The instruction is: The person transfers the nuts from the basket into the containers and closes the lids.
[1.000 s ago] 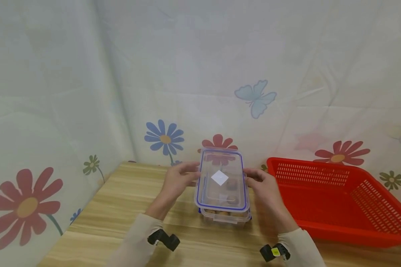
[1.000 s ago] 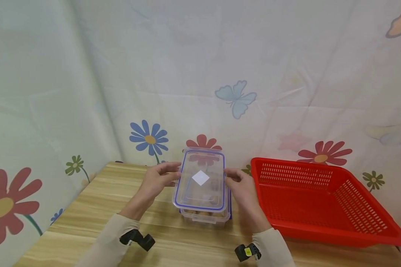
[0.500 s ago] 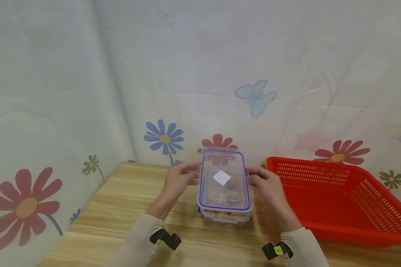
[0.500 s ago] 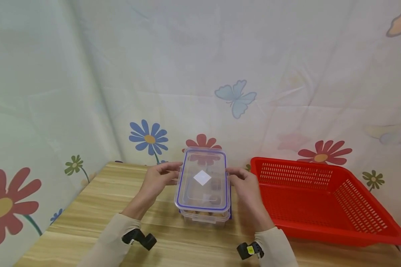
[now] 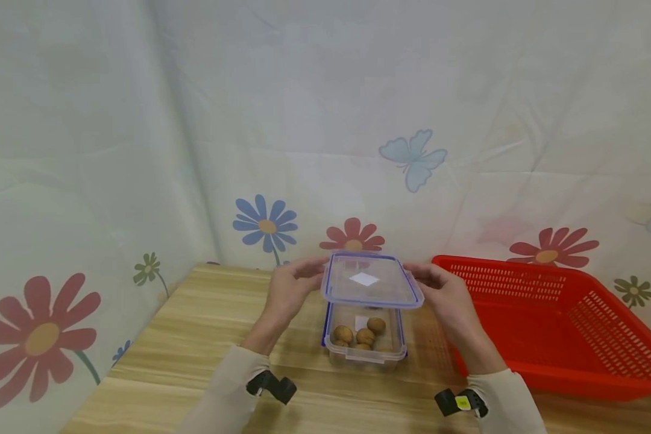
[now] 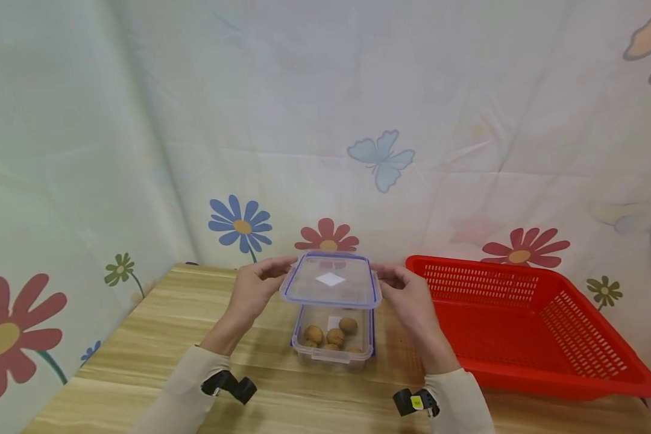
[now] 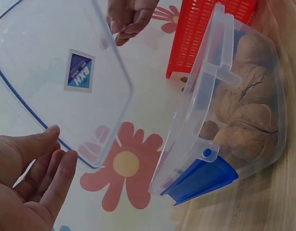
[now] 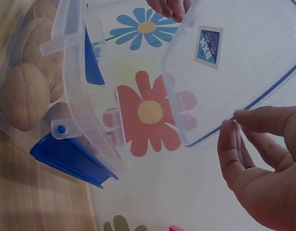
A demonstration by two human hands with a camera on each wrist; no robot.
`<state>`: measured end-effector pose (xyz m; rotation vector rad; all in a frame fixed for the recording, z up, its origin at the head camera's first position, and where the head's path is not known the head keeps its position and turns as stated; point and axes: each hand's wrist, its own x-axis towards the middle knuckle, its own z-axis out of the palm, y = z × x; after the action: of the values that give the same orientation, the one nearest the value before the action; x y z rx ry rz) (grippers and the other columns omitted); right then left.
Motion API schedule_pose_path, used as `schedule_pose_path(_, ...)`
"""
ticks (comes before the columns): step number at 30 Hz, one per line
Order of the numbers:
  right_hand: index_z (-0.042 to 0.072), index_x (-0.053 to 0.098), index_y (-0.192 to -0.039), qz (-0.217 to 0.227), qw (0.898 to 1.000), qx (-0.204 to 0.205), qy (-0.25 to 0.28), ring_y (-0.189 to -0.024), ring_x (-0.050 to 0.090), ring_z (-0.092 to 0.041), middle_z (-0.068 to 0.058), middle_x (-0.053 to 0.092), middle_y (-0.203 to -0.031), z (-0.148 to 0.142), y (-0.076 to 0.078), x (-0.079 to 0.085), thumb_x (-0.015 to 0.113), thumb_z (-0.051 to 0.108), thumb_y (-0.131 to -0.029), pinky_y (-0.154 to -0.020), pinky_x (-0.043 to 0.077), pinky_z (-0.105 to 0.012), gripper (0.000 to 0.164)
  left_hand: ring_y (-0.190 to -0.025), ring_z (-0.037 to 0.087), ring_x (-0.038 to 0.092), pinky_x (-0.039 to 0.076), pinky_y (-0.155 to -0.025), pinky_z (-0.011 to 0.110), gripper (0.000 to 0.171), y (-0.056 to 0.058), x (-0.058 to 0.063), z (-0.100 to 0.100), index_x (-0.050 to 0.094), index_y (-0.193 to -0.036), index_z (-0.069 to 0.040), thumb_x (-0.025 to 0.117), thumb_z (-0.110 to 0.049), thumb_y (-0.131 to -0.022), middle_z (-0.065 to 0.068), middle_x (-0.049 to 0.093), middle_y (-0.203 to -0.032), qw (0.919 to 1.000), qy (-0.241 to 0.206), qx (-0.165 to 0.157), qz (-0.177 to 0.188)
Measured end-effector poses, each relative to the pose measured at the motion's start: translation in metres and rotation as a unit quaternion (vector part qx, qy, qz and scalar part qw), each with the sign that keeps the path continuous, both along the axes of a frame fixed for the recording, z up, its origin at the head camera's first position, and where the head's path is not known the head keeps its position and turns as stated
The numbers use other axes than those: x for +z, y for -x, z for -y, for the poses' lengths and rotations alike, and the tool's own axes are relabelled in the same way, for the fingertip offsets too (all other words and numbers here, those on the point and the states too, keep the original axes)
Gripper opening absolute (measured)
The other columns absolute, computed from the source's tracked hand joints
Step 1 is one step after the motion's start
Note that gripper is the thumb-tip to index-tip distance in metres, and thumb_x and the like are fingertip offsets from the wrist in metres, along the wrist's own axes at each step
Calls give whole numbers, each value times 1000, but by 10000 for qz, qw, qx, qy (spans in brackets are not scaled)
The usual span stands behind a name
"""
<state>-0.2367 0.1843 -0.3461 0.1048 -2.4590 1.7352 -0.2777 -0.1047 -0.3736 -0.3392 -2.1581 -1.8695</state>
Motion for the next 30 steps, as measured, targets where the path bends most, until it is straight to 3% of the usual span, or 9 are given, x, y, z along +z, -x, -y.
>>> schedule_pose_path(6,7,68,-139,-101,9999,48,-80,-115,60,-29,-12,70,-128,-2,-1,2,72,29,-104,-105,52,-39,41,-93,27,77,66,-83,35,31,-3,5,0,79,-121,-5,85,-16,-93,10,79,-110,9998,-172,-132,24)
schedule_pose_path(9,7,69,-139,-123,9999,-58,-73,-113,61,-28,-12,70,-126,-2,-2,3,71,35,-104,-100,53,-31,45,-93,26,77,66,-84,35,32,-3,8,-2,81,-118,-8,87,-24,-91,6,79,-112,9998,-196,-81,4)
schedule_pose_path(15,5,67,-142,-218,9992,-299,-178,-114,62,-33,-14,69,-131,-1,-1,1,70,40,-104,-88,55,-19,51,-101,24,75,65,-89,38,28,-5,9,-6,83,-112,-9,88,-26,-90,5,79,-109,9997,-213,-48,-82)
schedule_pose_path(18,5,66,-143,-249,9986,-392,-236,-116,62,-33,-16,68,-133,-1,-1,0,70,42,-104,-94,57,-26,54,-99,24,75,65,-88,38,27,-5,8,-7,83,-112,-9,88,-25,-91,5,79,-109,9997,-225,-57,-86)
schedule_pose_path(23,6,64,-144,-266,9987,-396,-180,-117,66,-34,-17,67,-136,0,-2,-1,68,44,-105,-109,54,-47,55,-93,27,76,67,-82,46,30,-4,5,-9,81,-118,-9,87,-23,-92,9,78,-105,9991,-372,-189,-31)
schedule_pose_path(26,5,64,-144,-320,9988,-352,-105,-113,68,-34,-17,68,-135,2,-2,-3,68,42,-105,-107,56,-44,54,-91,29,76,67,-77,50,39,-4,4,-10,76,-128,-8,86,-22,-93,12,77,-105,9988,-409,-238,-97)
schedule_pose_path(30,5,57,-151,-440,9984,-331,-131,-111,69,-34,-20,66,-134,5,0,-5,71,34,-105,-95,62,-34,56,-86,30,77,68,-68,45,48,-5,2,-10,70,-138,-8,85,-20,-94,13,75,-111,9991,-285,-247,-212)
